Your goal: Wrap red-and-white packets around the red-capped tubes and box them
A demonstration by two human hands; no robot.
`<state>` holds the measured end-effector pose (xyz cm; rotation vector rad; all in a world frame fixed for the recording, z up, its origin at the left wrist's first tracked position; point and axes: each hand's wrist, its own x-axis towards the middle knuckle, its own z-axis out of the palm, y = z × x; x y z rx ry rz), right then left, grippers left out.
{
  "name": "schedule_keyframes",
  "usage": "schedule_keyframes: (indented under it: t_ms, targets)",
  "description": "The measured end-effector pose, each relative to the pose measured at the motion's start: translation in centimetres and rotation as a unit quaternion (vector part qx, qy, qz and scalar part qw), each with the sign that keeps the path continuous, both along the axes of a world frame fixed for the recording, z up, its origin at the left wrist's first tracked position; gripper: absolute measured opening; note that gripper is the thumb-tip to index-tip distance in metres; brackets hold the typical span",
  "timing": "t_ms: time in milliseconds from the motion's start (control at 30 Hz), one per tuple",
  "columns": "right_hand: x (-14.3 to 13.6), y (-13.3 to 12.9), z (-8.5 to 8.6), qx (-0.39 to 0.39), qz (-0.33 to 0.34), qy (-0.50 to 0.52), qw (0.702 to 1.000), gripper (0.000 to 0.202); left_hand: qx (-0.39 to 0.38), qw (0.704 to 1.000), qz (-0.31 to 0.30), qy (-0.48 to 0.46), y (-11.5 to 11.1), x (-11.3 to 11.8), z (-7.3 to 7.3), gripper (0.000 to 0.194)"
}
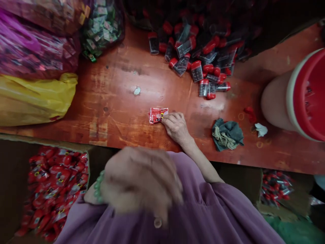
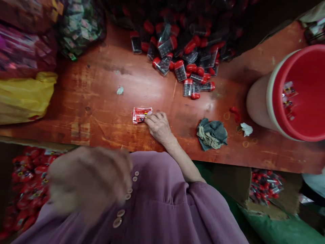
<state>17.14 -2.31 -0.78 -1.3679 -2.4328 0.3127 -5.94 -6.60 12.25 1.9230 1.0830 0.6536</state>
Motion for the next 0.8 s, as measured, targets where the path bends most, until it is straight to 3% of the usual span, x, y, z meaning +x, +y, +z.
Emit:
schedule_keyframes:
  t_ms: [100,167,267,367,433,500,567,667,800]
  targets:
    - [-0.2,0.4,0.9,-0.029,0.019,-0.029,0.999,0.024,0.087,0.995,0.007,-0.046,4.3,2.3,-4.2,0.029]
    - [-0.4,0.8,1.5,-0.038,0.027,-0.05,0.998,0.025,0.127,0.991,0.019,0.033,5.9,3.3,-6.8,0.027]
    - [-0.9,1.0,2.2,-0.05,0.043,-0.064,0.996,0.026,0.139,0.981,-0.025,0.136,6.4,3.6,-10.2,0.04]
    - [-0.8,1.0,3.0,-0.069,0.06,-0.056,0.994,0.023,0.165,0.974,-0.045,0.148,6.2,3.3,-12.3,0.038]
    - [0.2,1.2,3.5,-0.078,0.057,-0.041,0.994,0.022,0.186,0.973,-0.036,0.129,6.1,3.3,-12.9,0.037]
    - [2.1,1.9,4.0,-0.07,0.0,-0.034,0.997,0.021,0.211,0.971,-0.023,0.112,6.3,3.4,-12.8,0.034]
    - [4.9,3.1,4.1,-0.034,-0.126,-0.048,0.99,0.021,0.244,0.962,-0.009,0.119,6.5,3.6,-12.4,0.027]
    - [9.2,5.4,3.6,0.024,-0.312,-0.058,0.948,0.019,0.279,0.947,-0.012,0.159,6.9,3.7,-11.9,0.022]
    - [12.6,8.0,2.1,0.001,-0.434,-0.046,0.9,0.024,0.282,0.941,-0.009,0.187,6.9,3.9,-11.6,0.027]
